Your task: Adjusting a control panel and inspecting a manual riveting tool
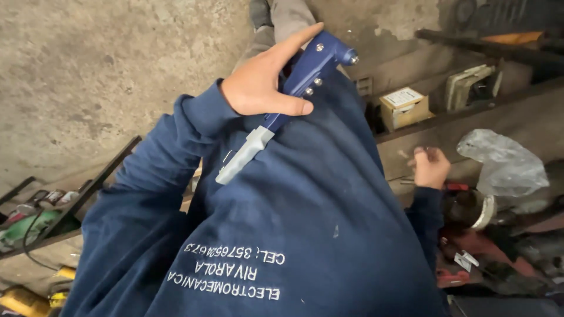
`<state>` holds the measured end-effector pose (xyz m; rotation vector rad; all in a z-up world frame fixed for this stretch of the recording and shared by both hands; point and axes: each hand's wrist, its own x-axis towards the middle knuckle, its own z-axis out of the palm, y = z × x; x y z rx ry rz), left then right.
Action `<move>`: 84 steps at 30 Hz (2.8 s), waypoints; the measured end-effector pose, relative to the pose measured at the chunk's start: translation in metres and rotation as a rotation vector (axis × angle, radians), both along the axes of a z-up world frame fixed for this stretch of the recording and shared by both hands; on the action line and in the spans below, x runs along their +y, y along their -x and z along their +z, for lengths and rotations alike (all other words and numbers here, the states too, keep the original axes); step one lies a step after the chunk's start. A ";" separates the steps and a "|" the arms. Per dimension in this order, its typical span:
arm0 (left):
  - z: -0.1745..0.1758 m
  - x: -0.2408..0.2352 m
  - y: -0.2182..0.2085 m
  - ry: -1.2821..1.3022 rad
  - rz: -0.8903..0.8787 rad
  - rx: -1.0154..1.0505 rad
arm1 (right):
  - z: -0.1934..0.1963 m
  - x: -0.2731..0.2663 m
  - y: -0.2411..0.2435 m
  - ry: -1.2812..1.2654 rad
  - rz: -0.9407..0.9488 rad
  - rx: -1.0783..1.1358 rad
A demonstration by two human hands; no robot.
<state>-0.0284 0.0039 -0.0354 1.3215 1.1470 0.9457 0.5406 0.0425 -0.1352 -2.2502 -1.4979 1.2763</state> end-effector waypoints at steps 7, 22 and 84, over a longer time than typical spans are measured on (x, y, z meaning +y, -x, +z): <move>-0.017 -0.007 -0.006 0.006 0.076 -0.042 | 0.064 0.044 0.208 -0.076 0.616 0.670; -0.038 -0.019 0.012 0.162 0.286 0.140 | 0.070 0.096 0.366 0.235 0.668 0.814; 0.023 0.062 0.243 0.026 1.438 0.196 | 0.151 0.280 0.869 -0.540 2.427 0.766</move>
